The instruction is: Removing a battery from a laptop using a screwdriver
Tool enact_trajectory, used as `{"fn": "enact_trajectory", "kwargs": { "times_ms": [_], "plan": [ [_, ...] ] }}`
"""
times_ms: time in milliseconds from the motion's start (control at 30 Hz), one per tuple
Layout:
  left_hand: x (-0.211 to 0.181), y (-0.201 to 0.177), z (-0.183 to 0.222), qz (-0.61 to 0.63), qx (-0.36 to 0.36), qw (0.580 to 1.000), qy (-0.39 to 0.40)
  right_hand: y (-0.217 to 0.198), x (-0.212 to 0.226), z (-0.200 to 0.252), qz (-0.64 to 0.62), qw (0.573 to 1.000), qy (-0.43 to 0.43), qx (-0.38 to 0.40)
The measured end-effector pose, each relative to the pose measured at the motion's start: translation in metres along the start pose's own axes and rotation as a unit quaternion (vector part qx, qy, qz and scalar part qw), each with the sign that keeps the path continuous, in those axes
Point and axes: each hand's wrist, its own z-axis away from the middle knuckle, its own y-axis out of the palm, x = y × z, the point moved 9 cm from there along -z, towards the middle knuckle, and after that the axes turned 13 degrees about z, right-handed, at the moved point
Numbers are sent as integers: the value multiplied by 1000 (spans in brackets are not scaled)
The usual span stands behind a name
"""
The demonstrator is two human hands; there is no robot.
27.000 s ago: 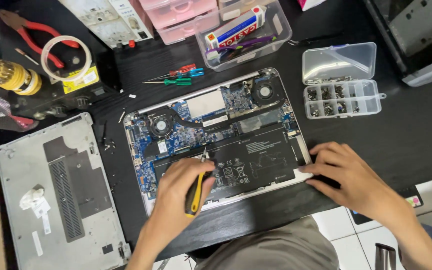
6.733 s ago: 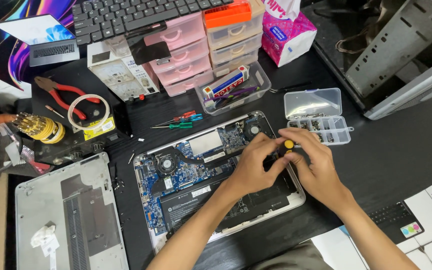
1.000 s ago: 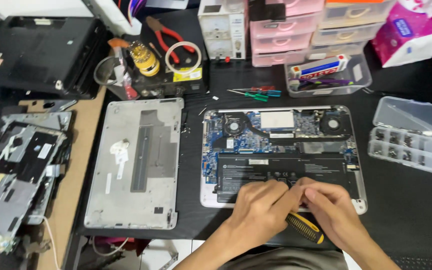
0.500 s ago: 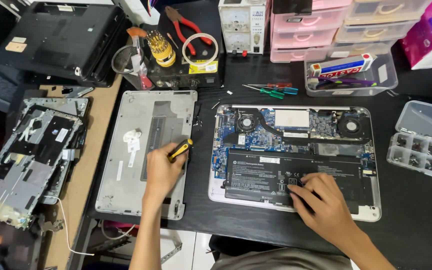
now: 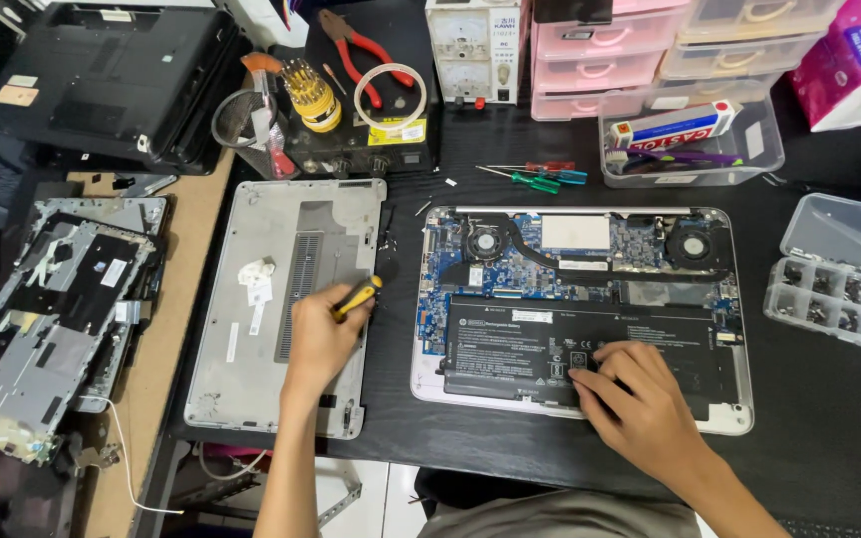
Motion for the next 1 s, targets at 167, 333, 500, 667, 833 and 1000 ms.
{"fn": "enact_trajectory", "kwargs": {
  "times_ms": [167,333,500,667,833,1000],
  "plan": [
    [-9,-16,10,312,-88,946,-19,-9,4,-6,-8,1000,1,-16],
    [-95,37,46,660,3,748,63,-22,14,-7,-68,996,25,-45],
    [-158,112,95,444,110,877,145,-20,34,-15,-301,948,78,69],
    [-172,136,104,431,127,878,163,-33,34,-21,-327,942,72,23],
    [-175,137,99,408,158,888,143,-36,21,-19,-293,953,76,-11],
    [-155,147,99,414,186,889,57,-39,8,-9,-230,963,101,-93]
  ]
}}
